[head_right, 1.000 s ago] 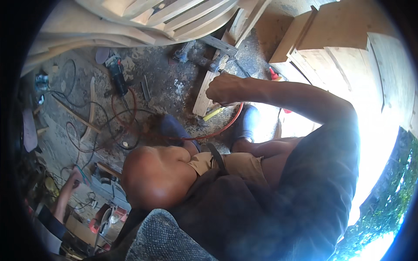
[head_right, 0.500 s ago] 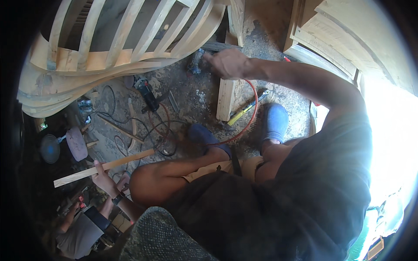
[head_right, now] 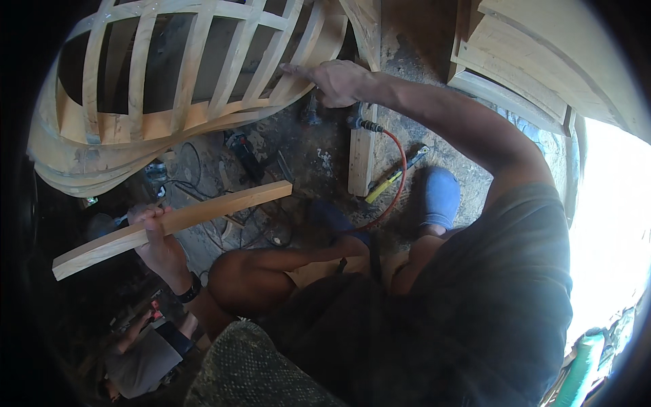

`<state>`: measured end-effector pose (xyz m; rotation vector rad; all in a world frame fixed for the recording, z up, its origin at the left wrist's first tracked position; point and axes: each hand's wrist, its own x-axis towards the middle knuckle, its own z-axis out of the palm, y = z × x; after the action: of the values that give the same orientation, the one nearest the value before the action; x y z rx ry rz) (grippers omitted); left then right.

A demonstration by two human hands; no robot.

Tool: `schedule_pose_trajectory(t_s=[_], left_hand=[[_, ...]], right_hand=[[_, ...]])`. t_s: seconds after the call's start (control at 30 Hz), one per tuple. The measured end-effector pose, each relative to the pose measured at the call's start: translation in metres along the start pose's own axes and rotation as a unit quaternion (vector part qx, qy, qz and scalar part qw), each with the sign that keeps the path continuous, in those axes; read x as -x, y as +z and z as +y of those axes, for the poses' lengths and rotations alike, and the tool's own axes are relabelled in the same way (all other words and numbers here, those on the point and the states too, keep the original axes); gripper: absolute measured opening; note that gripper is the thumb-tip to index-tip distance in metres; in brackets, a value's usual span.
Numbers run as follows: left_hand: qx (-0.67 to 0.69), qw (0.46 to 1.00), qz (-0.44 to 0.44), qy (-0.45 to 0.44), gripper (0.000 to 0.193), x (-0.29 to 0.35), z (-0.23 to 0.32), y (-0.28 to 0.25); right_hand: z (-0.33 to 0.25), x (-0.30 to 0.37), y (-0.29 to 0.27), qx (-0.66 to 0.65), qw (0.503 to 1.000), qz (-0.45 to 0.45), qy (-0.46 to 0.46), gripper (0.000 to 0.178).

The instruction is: The person applies adhesive to a small wooden block and attaches it to a wooden frame, followed by securing a piece of wood using a pneumatic nailer, and then uses a handheld angle grinder to sand the edges of the structure.

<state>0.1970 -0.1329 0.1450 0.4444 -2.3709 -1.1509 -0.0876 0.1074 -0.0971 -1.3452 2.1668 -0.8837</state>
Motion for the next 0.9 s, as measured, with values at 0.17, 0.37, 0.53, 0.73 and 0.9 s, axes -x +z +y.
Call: schedule_pose_trajectory(t_s=[0.17, 0.37, 0.53, 0.73, 0.9], left_hand=[[0.002, 1.000, -0.028, -0.002, 0.054, -0.001, 0.000, 0.024], [-0.010, 0.999, -0.034, 0.018, 0.052, -0.012, -0.013, 0.030], [-0.021, 0.999, -0.049, 0.006, 0.049, -0.014, -0.021, 0.030], [-0.011, 0.997, -0.070, -0.035, 0.046, -0.016, -0.017, 0.036], [-0.014, 0.995, -0.074, -0.061, 0.039, -0.012, -0.021, 0.039]], right_hand=[[0.029, -0.021, -0.007, -0.046, 0.992, -0.023, 0.117, 0.092], [-0.006, -0.013, -0.002, -0.029, 0.996, -0.064, 0.049, 0.090], [0.002, -0.014, 0.006, -0.039, 0.998, -0.047, -0.013, 0.081], [-0.006, -0.008, -0.002, -0.036, 0.994, -0.061, 0.078, 0.040], [-0.032, 0.004, 0.027, -0.062, 0.995, -0.073, -0.010, 0.020]])
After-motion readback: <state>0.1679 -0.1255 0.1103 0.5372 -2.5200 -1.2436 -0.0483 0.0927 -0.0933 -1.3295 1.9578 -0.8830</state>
